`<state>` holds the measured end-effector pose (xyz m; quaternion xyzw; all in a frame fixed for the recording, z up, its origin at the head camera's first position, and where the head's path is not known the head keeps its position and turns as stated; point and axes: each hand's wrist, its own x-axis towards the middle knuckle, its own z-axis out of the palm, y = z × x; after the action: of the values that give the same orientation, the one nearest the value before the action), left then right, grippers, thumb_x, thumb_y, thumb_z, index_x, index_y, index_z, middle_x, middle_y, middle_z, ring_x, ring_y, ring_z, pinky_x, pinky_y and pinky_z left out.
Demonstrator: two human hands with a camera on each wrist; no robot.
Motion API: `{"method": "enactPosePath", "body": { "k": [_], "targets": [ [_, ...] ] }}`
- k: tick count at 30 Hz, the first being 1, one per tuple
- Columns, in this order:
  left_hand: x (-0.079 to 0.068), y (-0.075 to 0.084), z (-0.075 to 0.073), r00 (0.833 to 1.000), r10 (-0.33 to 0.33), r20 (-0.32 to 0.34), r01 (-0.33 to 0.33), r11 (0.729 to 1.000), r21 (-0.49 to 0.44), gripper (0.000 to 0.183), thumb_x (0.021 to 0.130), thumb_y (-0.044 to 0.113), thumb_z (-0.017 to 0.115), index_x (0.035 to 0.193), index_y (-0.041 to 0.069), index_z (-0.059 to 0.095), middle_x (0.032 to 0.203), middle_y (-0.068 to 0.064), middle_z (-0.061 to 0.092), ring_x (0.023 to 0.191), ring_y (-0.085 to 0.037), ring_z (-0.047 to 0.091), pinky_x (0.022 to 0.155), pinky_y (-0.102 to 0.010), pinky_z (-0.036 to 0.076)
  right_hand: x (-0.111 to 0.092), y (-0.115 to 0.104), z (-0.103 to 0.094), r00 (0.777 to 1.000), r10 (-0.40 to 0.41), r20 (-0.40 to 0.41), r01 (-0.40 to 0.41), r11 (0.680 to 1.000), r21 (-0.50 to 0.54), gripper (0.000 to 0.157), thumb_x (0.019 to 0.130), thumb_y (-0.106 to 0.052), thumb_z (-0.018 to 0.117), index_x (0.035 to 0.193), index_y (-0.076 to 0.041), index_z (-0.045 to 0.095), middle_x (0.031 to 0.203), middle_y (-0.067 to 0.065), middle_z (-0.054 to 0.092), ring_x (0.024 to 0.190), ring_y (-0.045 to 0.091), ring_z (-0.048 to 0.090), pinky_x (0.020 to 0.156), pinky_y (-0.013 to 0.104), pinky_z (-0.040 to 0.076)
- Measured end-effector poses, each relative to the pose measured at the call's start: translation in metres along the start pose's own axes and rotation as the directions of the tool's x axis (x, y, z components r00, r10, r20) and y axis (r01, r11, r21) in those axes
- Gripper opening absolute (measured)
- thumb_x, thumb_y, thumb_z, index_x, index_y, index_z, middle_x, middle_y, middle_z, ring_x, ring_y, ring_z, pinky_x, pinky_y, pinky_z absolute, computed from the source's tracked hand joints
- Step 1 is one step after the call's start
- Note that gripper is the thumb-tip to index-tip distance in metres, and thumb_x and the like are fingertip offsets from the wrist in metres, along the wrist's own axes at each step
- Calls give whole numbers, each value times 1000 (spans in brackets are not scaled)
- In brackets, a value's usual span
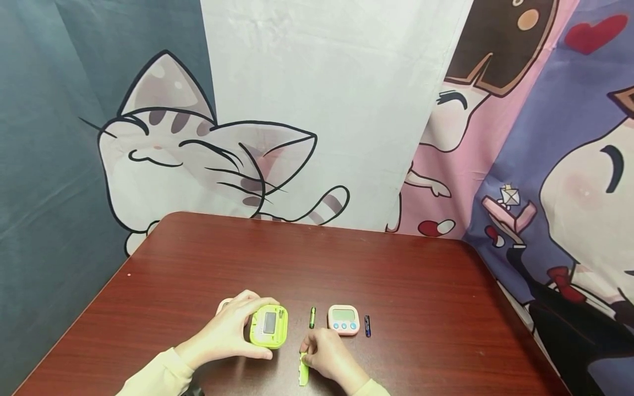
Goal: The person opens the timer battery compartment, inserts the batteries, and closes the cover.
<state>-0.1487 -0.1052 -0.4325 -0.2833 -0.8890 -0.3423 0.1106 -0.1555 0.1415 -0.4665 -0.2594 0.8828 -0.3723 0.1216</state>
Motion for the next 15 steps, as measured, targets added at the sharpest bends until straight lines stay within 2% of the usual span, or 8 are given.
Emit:
{"method": "enactPosePath", "body": {
  "k": [7,15],
  "targets": [
    [-1,0,0,1000,-6,-4,6,1000,13,76,54,62,82,121,34,58,98,19,49,93,0,44,79,-29,42,0,0,0,1000,-19,-2,19,1000,-12,17,70,4,73,73,-10,63,60,-13,50,54,-5,43,53,18,39],
    [-2,1,-1,1000,-25,8,25,1000,7,76,54,58,84,121,35,57,97,18,48,92,-1,44,79,-30,42,2,-2,-5,999,-21,-30,19,999,-48,13,76,-8,75,74,-13,63,59,-14,48,53,-5,41,52,18,37]
  ]
}}
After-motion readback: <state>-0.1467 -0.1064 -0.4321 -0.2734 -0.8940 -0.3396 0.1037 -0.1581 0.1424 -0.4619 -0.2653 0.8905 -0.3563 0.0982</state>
